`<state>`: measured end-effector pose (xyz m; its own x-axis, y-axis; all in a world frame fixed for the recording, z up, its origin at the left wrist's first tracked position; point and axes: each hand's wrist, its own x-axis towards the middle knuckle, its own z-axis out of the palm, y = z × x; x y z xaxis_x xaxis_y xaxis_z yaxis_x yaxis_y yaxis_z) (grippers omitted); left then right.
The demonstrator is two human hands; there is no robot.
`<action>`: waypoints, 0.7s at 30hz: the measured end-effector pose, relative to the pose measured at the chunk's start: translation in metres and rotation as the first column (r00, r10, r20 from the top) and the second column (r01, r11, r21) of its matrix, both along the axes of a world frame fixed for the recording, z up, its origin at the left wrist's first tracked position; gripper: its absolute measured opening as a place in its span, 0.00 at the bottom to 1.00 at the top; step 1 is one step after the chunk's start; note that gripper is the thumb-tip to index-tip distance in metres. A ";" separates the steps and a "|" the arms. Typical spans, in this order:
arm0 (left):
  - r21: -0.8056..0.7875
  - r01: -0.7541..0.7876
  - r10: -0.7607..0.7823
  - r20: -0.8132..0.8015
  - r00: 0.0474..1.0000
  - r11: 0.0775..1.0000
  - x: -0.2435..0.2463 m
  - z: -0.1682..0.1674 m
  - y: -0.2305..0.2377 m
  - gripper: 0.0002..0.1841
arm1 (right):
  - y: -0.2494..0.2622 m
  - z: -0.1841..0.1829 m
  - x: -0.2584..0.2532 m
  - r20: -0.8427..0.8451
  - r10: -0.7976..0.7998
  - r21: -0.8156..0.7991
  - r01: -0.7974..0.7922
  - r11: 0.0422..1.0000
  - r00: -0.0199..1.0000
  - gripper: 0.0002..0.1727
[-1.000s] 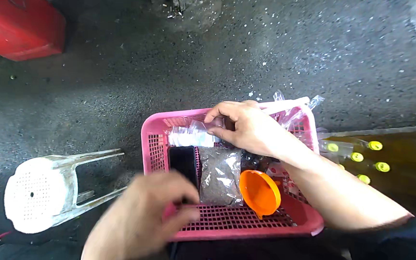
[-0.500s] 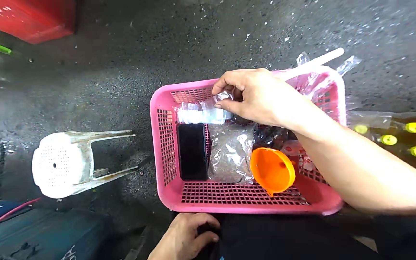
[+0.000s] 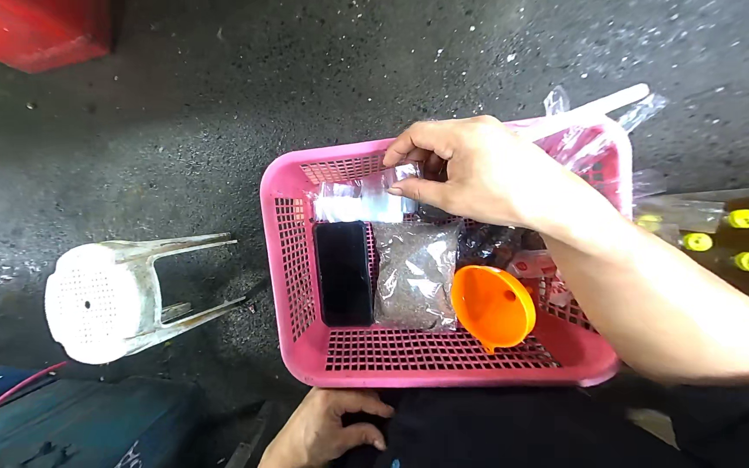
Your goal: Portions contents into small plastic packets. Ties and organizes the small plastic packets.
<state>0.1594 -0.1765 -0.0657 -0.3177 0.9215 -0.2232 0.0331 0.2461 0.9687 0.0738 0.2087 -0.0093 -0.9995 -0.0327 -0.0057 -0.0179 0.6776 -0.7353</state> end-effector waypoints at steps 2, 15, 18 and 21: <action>0.016 -0.001 0.001 -0.028 1.000 1.000 0.003 0.000 0.009 0.08 | -0.002 -0.001 -0.001 -0.004 0.004 -0.004 -0.004 1.000 1.000 0.15; 0.057 0.124 -0.131 0.145 0.981 0.991 -0.005 -0.002 -0.005 0.10 | -0.001 -0.003 0.001 -0.009 0.001 -0.002 -0.001 1.000 1.000 0.15; 0.006 0.158 -0.158 0.063 0.985 0.987 -0.003 0.002 0.001 0.07 | -0.003 -0.003 0.000 -0.006 0.012 0.005 -0.012 1.000 1.000 0.15; 0.006 0.153 -0.153 -0.006 0.988 0.988 0.001 0.004 0.012 0.07 | -0.003 -0.004 0.001 -0.022 0.013 0.012 -0.012 1.000 1.000 0.15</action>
